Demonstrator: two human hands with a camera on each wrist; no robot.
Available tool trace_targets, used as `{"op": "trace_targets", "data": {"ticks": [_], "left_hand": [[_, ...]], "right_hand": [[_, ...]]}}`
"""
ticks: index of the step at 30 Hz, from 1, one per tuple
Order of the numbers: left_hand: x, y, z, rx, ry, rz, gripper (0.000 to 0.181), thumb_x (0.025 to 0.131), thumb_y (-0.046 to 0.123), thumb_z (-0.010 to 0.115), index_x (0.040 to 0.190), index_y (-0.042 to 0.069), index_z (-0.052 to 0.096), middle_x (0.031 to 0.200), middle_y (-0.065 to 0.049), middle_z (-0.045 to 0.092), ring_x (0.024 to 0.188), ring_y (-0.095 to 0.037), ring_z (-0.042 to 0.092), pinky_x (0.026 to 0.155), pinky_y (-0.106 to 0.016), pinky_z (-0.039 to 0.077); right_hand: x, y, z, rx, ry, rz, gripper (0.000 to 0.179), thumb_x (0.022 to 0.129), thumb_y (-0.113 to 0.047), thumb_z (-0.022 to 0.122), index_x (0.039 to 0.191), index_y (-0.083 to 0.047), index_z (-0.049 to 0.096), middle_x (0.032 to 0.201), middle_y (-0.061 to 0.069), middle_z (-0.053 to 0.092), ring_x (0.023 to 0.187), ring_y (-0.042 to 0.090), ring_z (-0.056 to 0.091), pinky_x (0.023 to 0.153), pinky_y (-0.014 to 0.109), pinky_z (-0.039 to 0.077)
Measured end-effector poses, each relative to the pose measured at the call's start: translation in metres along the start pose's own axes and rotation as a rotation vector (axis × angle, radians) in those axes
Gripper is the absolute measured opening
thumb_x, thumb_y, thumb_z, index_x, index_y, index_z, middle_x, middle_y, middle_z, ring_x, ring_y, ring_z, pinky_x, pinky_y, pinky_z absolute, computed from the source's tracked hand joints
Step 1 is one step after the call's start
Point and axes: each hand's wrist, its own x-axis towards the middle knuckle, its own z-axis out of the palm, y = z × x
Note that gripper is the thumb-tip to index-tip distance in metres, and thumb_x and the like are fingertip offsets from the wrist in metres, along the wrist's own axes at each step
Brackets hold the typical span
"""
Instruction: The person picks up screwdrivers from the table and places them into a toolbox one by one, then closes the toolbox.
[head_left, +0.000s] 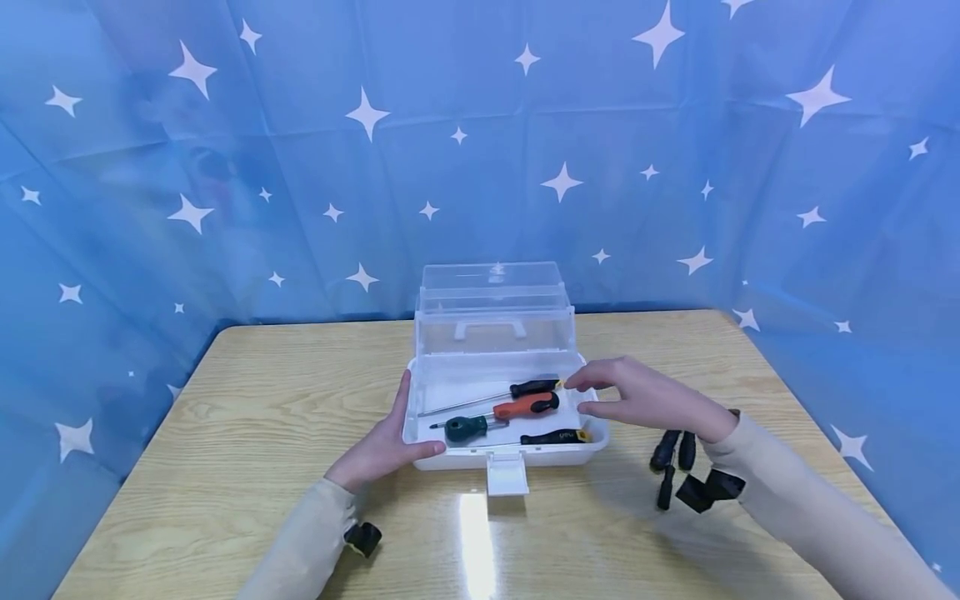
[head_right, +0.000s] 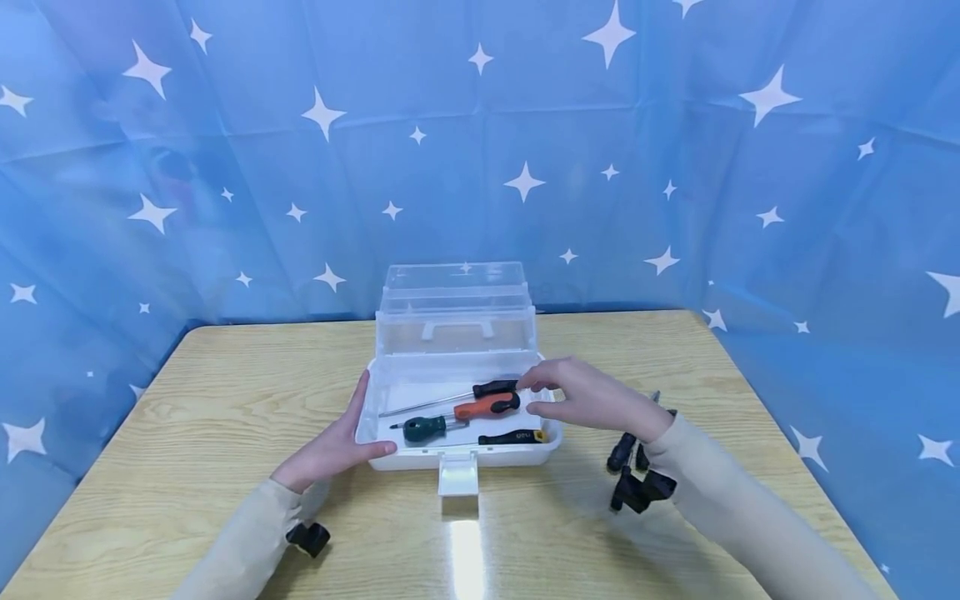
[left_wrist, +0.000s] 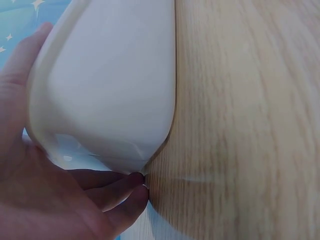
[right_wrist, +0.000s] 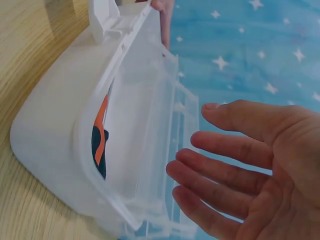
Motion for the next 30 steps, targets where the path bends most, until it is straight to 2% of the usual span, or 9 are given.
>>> {"op": "trace_targets", "data": {"ticks": [7, 13, 19, 26, 30], "left_hand": [[0.001, 0.0, 0.0, -0.008, 0.004, -0.012, 0.118, 0.082, 0.033, 0.078, 0.154, 0.023, -0.015, 0.16, -0.016, 0.008, 0.139, -0.041, 0.023, 0.106, -0.063, 0.022], [-0.001, 0.001, 0.0, -0.002, 0.0, -0.02, 0.118, 0.082, 0.033, 0.077, 0.154, 0.022, -0.016, 0.159, -0.017, 0.007, 0.14, -0.041, 0.021, 0.107, -0.062, 0.021], [-0.001, 0.0, 0.0, -0.005, -0.003, -0.013, 0.118, 0.082, 0.034, 0.078, 0.154, 0.022, -0.016, 0.159, -0.017, 0.006, 0.14, -0.04, 0.02, 0.108, -0.06, 0.021], [-0.001, 0.0, 0.0, -0.009, 0.001, -0.022, 0.118, 0.082, 0.033, 0.078, 0.154, 0.022, -0.016, 0.16, -0.016, 0.005, 0.141, -0.04, 0.019, 0.107, -0.062, 0.021], [0.0, 0.001, 0.0, -0.019, -0.001, -0.014, 0.118, 0.083, 0.031, 0.077, 0.154, 0.022, -0.016, 0.16, -0.016, 0.005, 0.14, -0.039, 0.02, 0.107, -0.061, 0.021]], "right_hand": [[-0.023, 0.011, -0.004, 0.048, 0.079, 0.027, 0.031, 0.093, -0.018, 0.066, 0.118, 0.001, 0.065, 0.113, 0.011, 0.066, 0.099, 0.024, 0.064, 0.082, 0.041, 0.052], [-0.042, 0.024, 0.001, 0.093, 0.09, 0.085, 0.031, 0.095, -0.019, 0.064, 0.12, -0.001, 0.064, 0.115, 0.01, 0.066, 0.1, 0.027, 0.064, 0.082, 0.043, 0.052], [-0.059, 0.036, 0.007, 0.095, 0.117, 0.113, 0.028, 0.096, -0.017, 0.062, 0.12, -0.003, 0.064, 0.115, 0.008, 0.065, 0.098, 0.024, 0.064, 0.081, 0.04, 0.053], [-0.074, 0.049, 0.014, 0.11, 0.179, 0.119, 0.024, 0.095, -0.01, 0.063, 0.117, -0.003, 0.065, 0.108, 0.003, 0.067, 0.093, 0.011, 0.063, 0.076, 0.032, 0.053], [-0.082, 0.058, 0.018, 0.117, 0.205, 0.138, 0.023, 0.094, -0.008, 0.063, 0.117, -0.003, 0.066, 0.108, 0.004, 0.067, 0.092, 0.008, 0.062, 0.075, 0.03, 0.053]]}}
